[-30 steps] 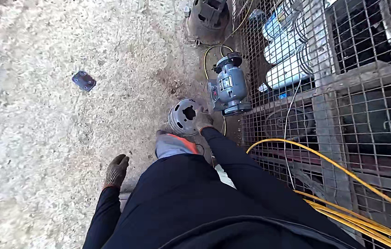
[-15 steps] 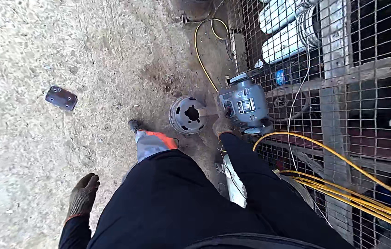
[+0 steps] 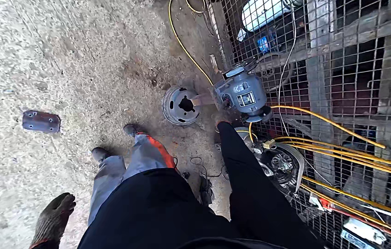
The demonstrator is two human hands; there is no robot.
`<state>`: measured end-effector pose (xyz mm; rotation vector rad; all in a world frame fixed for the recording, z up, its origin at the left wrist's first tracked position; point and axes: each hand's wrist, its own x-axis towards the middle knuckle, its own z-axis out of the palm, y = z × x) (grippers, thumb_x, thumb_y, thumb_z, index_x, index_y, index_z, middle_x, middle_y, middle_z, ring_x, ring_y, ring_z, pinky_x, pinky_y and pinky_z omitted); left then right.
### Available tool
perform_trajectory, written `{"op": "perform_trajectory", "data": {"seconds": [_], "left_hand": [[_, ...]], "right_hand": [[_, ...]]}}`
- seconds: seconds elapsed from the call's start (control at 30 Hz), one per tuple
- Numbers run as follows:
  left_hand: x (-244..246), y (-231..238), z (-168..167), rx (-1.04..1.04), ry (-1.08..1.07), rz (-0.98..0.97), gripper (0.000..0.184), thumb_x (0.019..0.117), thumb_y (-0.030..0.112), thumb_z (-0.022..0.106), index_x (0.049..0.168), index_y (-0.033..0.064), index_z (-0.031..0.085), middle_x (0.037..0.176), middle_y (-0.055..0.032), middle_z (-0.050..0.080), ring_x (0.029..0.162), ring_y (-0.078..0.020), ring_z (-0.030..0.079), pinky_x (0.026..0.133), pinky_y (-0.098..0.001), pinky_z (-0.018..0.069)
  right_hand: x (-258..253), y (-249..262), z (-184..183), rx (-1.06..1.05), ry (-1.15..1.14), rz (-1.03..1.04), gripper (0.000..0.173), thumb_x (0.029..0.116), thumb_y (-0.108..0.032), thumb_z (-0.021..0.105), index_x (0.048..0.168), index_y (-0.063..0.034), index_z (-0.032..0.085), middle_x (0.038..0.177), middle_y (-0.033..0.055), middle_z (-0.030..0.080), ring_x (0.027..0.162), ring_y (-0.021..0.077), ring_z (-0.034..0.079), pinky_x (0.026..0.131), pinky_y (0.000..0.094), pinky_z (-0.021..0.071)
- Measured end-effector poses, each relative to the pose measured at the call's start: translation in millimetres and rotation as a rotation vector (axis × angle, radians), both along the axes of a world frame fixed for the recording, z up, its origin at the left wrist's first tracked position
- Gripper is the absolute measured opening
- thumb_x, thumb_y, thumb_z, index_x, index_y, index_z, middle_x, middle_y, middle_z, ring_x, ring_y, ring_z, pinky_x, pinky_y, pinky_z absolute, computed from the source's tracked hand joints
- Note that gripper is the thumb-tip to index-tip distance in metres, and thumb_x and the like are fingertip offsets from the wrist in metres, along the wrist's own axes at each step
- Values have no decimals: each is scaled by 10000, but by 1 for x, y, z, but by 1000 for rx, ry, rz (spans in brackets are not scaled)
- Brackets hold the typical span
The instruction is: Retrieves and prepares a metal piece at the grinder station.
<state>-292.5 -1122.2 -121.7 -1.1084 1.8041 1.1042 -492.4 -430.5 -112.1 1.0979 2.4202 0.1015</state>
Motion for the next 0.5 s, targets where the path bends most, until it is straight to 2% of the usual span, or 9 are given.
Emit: {"op": "perform_trajectory", "data": {"seconds": [0.07,0.1,0.17,0.2,0.3,0.33,0.37,0.43,0.5], "left_hand": [[-8,-25,-14,0,-23,-173,496,1042,424,555,1385,68,588,1191,-195,682,986,-302,704,887,-527,575],[-13,-38,-18,0,-14,-230,510,1034,439,552,1380,68,596,1180,-202,686,984,-319,703,888,-548,569],[-30,-60,-18,1,41,-250,518,1028,448,553,1380,73,598,1178,-197,690,979,-308,708,886,-536,576],[-38,-70,-18,7,73,-232,521,1024,452,557,1385,78,594,1177,-184,690,971,-285,711,881,-510,584],[-60,-97,-26,64,130,-214,524,1027,437,567,1404,71,574,1199,-176,684,981,-262,710,891,-483,588],[-66,-107,-28,69,125,-239,518,1033,428,563,1406,69,574,1209,-176,688,990,-268,713,902,-493,588],[-69,-119,-28,61,103,-279,508,1039,422,553,1403,68,576,1208,-172,690,995,-271,712,912,-502,584],[-69,-147,-29,35,42,-368,487,1041,419,541,1384,77,593,1205,-159,694,1014,-270,707,935,-511,572],[-67,-178,-35,-16,-6,-468,480,1023,449,545,1346,106,634,1189,-138,710,1037,-265,709,964,-529,561]], "right_hand": [[5,-10,2,-106,67,-46,869,931,-325,699,1608,-22,244,1478,301,502,1338,452,531,1074,646,445],[-5,-27,25,-256,-63,-128,807,1010,-318,623,1616,-8,189,1561,275,416,1430,414,444,1153,596,389],[12,-57,17,-329,-2,-82,757,999,-339,623,1575,32,300,1520,293,457,1405,423,468,1149,591,398],[29,-75,6,-329,21,-42,734,996,-386,621,1541,37,371,1444,307,530,1337,441,534,1104,616,434],[75,-154,3,-492,-83,-74,624,1020,-433,574,1505,-55,470,1369,255,608,1247,412,612,1047,624,482],[95,-181,-10,-571,-79,-103,592,1015,-442,581,1483,-85,513,1333,244,631,1170,403,649,987,622,518],[112,-210,-22,-665,-106,-153,595,1010,-463,580,1485,-110,518,1306,226,646,1087,380,681,920,596,555],[140,-268,-48,-825,-207,-255,621,983,-477,610,1509,-166,498,1300,184,662,1028,348,703,858,560,587],[160,-316,-69,-902,-279,-255,613,978,-464,617,1507,-177,499,1245,162,686,970,316,715,817,539,602]]}}
